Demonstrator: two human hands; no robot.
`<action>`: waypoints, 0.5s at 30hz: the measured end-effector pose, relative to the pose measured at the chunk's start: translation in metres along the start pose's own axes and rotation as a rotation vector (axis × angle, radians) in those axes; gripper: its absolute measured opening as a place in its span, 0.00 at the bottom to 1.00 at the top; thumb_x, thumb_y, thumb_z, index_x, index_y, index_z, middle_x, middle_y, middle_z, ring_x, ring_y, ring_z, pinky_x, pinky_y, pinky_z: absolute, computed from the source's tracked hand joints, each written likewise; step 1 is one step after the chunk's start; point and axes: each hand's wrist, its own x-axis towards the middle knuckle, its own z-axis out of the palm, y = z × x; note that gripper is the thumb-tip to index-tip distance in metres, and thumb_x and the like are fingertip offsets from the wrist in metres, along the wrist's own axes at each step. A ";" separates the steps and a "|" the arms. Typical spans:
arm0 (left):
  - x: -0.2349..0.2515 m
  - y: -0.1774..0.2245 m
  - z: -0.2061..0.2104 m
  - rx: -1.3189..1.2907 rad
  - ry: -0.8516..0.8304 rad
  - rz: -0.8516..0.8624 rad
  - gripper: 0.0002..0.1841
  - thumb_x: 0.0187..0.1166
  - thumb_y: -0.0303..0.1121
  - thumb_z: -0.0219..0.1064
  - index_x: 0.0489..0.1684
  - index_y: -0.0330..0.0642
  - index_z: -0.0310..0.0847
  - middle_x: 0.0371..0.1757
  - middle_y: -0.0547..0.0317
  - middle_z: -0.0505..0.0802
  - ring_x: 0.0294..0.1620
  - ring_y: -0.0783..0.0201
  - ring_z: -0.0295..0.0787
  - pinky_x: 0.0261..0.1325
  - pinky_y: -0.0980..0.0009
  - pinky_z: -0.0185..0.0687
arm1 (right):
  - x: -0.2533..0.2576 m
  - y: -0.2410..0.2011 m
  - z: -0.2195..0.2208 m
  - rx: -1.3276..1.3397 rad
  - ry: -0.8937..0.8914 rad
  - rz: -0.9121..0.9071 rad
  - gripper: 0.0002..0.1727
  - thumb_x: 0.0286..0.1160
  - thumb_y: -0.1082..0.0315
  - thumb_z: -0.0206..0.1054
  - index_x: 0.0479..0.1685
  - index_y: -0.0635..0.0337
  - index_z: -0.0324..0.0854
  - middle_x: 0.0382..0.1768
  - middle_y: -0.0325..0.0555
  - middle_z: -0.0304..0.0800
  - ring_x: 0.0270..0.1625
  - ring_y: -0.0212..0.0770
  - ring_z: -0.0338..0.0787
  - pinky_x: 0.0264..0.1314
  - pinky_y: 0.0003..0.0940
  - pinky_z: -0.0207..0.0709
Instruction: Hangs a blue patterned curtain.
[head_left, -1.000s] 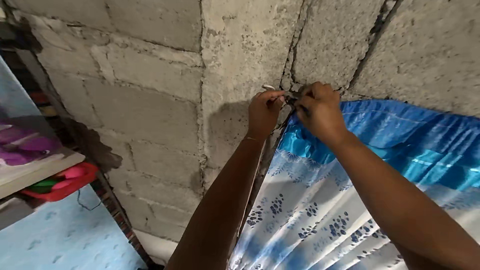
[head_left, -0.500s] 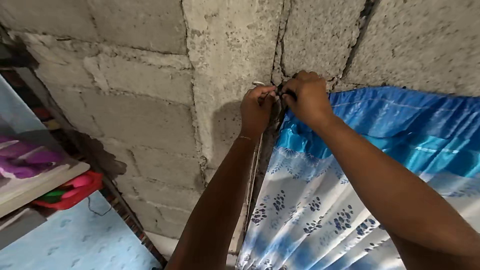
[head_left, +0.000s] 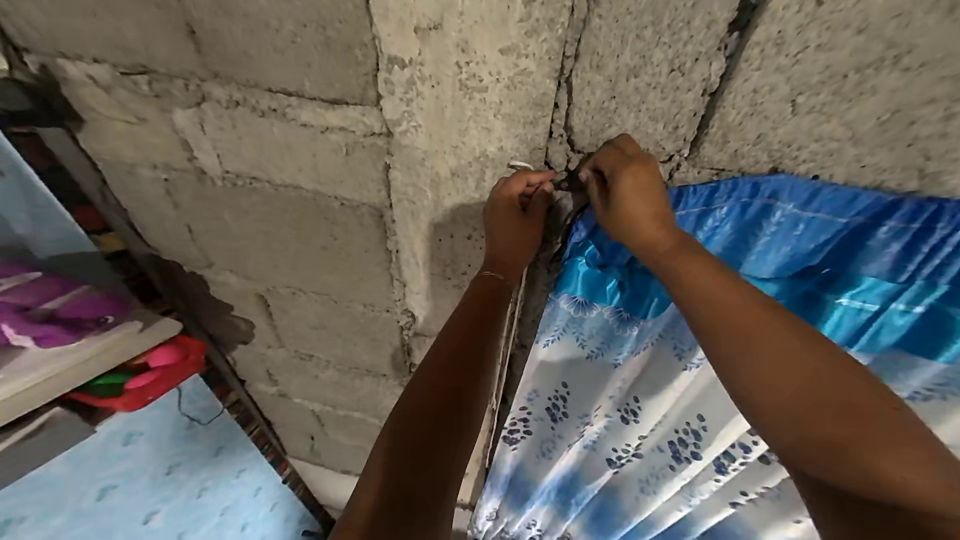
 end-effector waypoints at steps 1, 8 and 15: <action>0.000 0.000 0.000 0.000 0.003 0.004 0.13 0.85 0.33 0.64 0.60 0.41 0.89 0.51 0.52 0.92 0.45 0.67 0.88 0.52 0.71 0.83 | 0.002 -0.002 -0.002 0.003 -0.017 0.020 0.13 0.86 0.69 0.59 0.47 0.72 0.85 0.52 0.65 0.86 0.57 0.64 0.88 0.62 0.63 0.76; 0.001 -0.002 0.002 0.002 0.016 0.021 0.12 0.84 0.32 0.66 0.59 0.40 0.89 0.50 0.51 0.92 0.43 0.67 0.88 0.51 0.72 0.83 | 0.011 -0.015 -0.006 0.051 -0.076 0.128 0.15 0.88 0.65 0.58 0.53 0.68 0.85 0.54 0.63 0.86 0.63 0.65 0.84 0.63 0.68 0.71; 0.000 -0.002 0.001 0.024 0.017 0.023 0.12 0.85 0.32 0.65 0.60 0.41 0.89 0.50 0.52 0.92 0.41 0.68 0.88 0.49 0.72 0.83 | -0.007 -0.011 -0.012 -0.018 -0.196 -0.053 0.10 0.85 0.66 0.63 0.44 0.62 0.87 0.56 0.58 0.83 0.65 0.64 0.79 0.60 0.67 0.67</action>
